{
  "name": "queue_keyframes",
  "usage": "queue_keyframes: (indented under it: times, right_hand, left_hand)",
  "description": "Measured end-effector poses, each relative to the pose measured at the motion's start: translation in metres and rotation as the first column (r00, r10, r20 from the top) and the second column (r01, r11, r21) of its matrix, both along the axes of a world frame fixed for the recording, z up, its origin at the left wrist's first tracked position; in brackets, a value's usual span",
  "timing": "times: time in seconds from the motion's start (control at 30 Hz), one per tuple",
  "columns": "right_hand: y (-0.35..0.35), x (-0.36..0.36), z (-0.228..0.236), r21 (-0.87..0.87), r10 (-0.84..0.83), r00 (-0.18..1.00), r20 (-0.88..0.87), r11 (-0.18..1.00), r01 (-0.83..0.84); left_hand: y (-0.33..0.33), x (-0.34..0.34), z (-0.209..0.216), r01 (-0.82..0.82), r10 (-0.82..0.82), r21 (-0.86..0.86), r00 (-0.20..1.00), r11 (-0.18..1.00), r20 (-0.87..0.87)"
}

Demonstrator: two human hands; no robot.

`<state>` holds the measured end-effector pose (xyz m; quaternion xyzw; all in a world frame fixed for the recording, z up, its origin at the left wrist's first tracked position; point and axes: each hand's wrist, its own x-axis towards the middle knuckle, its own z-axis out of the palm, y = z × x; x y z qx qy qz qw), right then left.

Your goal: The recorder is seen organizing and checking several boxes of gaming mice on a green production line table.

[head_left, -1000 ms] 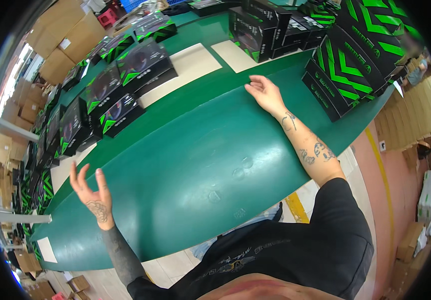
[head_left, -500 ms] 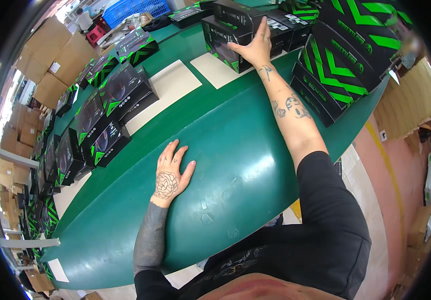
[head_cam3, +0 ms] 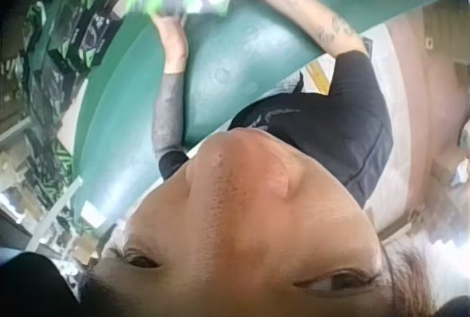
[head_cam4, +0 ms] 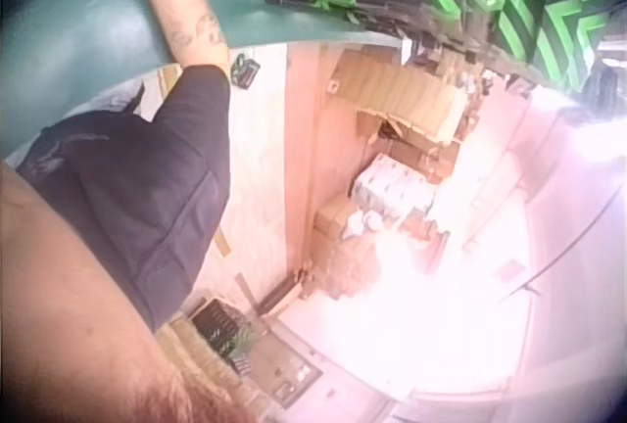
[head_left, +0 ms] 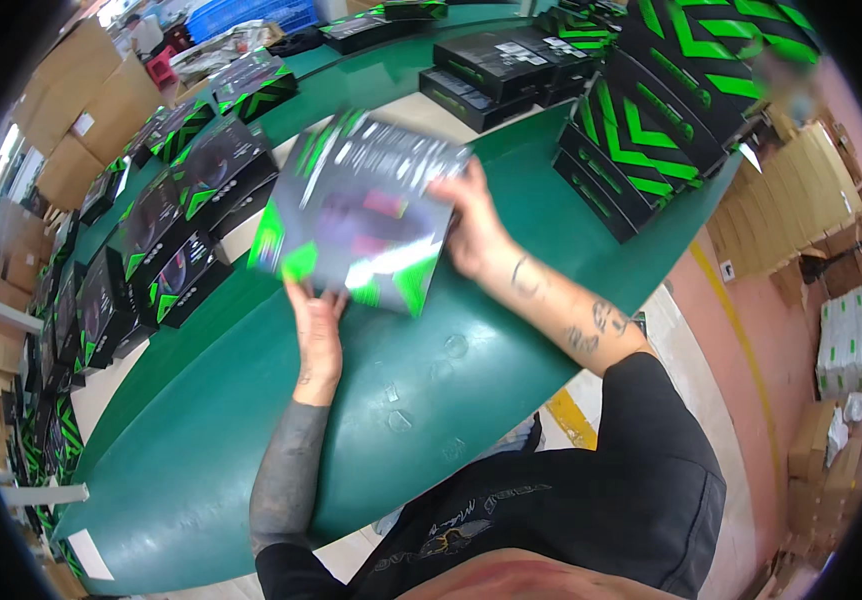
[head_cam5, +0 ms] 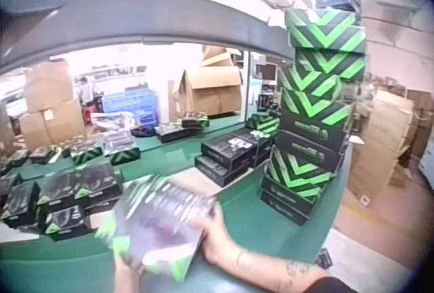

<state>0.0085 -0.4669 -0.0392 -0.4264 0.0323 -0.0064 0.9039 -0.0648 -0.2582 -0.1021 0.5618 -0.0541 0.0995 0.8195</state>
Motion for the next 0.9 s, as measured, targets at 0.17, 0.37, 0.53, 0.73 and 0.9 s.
queue_keyframes:
  times: [0.17,0.37,0.53,0.73,0.9]
  right_hand:
    - [0.009,-0.075,-0.029,-0.127,0.192,0.954,-0.230,0.966,-0.225]
    - [-0.024,-0.075,-0.031,-0.634,0.251,0.955,-0.160,0.715,-0.294]
    - [-0.037,-0.089,0.000,-0.999,0.208,0.977,-0.040,-0.004,-0.040]
    - [-0.002,-0.018,-0.009,-0.908,0.379,0.841,0.386,0.318,0.273]
    - [0.018,0.010,-0.045,-0.919,0.531,0.759,0.376,0.317,0.233]
  left_hand:
    - [0.035,-0.029,0.031,0.046,-0.163,-0.381,0.946,0.924,-0.280]
    - [0.158,-0.075,0.045,-0.033,0.034,0.009,0.884,0.999,-0.467]
    - [0.190,-0.122,0.065,0.103,0.133,0.578,0.927,0.810,-0.351]
    - [0.166,-0.179,0.075,0.053,0.147,0.974,0.985,0.220,-0.087]
    - [0.116,-0.158,0.043,-0.136,0.293,0.960,0.954,0.244,0.061]
